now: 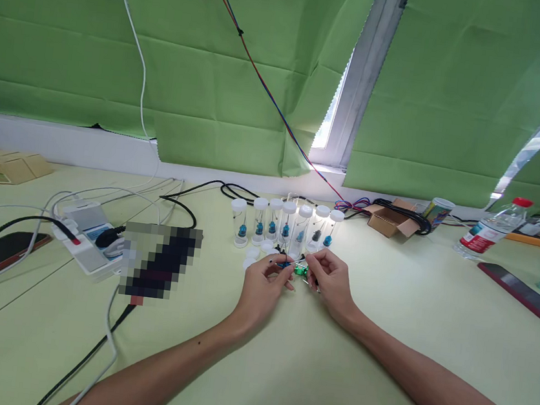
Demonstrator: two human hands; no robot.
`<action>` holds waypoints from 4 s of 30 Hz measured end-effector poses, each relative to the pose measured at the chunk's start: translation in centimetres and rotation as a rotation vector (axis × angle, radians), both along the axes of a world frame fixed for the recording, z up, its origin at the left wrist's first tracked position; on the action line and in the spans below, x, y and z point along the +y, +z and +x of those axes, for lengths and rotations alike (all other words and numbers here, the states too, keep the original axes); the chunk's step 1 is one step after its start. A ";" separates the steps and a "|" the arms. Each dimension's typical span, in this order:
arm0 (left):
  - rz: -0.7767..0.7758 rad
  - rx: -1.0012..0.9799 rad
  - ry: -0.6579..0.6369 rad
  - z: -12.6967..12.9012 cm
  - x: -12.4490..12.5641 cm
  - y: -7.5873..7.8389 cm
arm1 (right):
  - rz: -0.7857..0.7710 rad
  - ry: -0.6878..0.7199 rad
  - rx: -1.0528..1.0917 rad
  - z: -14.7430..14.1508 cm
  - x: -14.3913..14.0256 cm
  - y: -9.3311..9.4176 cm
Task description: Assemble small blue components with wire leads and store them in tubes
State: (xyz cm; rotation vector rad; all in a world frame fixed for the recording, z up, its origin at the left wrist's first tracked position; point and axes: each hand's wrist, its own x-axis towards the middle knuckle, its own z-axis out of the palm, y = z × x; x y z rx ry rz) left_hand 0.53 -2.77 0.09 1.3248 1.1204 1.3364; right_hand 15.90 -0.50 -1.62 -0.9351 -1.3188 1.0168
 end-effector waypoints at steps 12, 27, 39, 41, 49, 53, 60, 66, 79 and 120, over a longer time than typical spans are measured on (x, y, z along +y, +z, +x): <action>0.011 0.018 0.007 0.0 0.1 0.1 | -0.006 0.019 -0.028 -0.1 -0.2 0.3; 0.001 0.015 -0.016 -0.1 0.3 -0.4 | -0.031 0.050 0.022 -0.1 -0.2 0.3; -0.032 -0.104 -0.005 -0.2 0.9 -0.9 | -0.187 0.295 0.312 0.1 0.6 -0.1; -0.037 -0.123 -0.003 -0.3 1.0 -1.1 | -0.220 0.342 0.359 0.1 0.7 -0.1; -0.042 -0.161 -0.011 -0.4 1.0 -0.9 | -0.310 0.453 0.463 0.2 0.5 -0.1; -0.048 -0.165 -0.009 -0.4 0.9 -0.7 | -0.330 0.468 0.494 0.2 0.5 0.0; -0.034 -0.146 -0.018 -0.3 0.9 -0.7 | -0.364 0.466 0.511 0.2 0.6 0.0; -0.004 -0.079 -0.019 -0.3 0.9 -0.8 | -0.361 0.463 0.506 0.3 0.7 -0.2; -0.016 0.022 -0.022 -0.2 0.4 -0.4 | -0.378 0.447 0.517 0.4 0.9 -0.3; 0.030 0.039 -0.048 -0.1 0.2 -0.3 | -0.416 0.391 0.505 0.1 0.8 0.1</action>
